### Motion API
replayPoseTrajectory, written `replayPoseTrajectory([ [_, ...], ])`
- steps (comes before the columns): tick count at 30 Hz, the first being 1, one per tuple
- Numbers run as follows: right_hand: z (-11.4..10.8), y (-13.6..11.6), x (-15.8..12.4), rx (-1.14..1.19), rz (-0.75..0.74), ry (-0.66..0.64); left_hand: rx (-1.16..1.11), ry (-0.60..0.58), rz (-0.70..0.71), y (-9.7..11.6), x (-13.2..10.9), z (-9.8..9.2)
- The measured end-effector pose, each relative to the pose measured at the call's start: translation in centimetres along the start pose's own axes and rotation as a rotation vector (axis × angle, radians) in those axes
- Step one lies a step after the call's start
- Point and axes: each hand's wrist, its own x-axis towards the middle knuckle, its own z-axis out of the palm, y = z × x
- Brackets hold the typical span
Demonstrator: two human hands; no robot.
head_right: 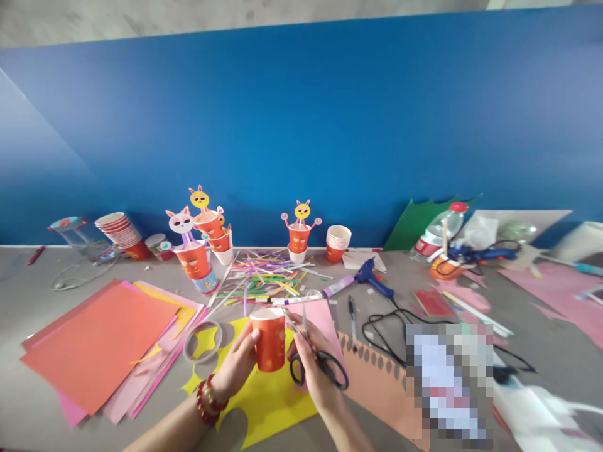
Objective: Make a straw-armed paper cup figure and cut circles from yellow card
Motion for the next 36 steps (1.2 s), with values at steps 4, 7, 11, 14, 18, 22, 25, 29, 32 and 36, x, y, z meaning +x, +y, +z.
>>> replayPoseTrajectory([
  [4,0.0,-0.3,-0.3,0.032,0.12,-0.035,0.103,-0.03,0.075,0.0,-0.2,-0.6],
  [7,0.0,-0.3,-0.6,0.005,0.183,-0.072,0.141,-0.054,0.113,0.2,-0.3,-0.8],
  [11,0.0,-0.1,-0.7,-0.027,0.134,-0.099,0.157,-0.099,0.171,0.7,-0.3,-0.6],
  [14,0.0,0.0,-0.7,-0.035,0.132,-0.098,0.162,-0.092,0.163,0.9,-0.2,-0.4],
  [18,0.0,-0.1,-0.8,-0.035,0.107,-0.081,0.15,-0.096,0.128,1.2,-0.2,-0.1],
  [22,0.1,-0.3,-0.9,-0.033,0.037,-0.116,0.047,-0.115,0.032,1.8,-0.4,0.8],
  [25,0.3,-0.4,-1.0,-0.018,-0.026,-0.132,0.034,-0.117,0.005,2.3,-0.4,1.2],
  [29,0.4,-0.3,-1.2,-0.04,-0.077,-0.083,0.154,-0.138,0.052,3.2,-0.2,0.6],
  [32,0.4,0.2,-1.4,-0.118,-0.161,-0.11,0.295,-0.136,0.144,3.5,-0.2,-0.1],
  [36,0.4,0.7,-1.4,-0.232,-0.252,-0.086,0.41,-0.124,0.235,3.3,-0.4,-0.4],
])
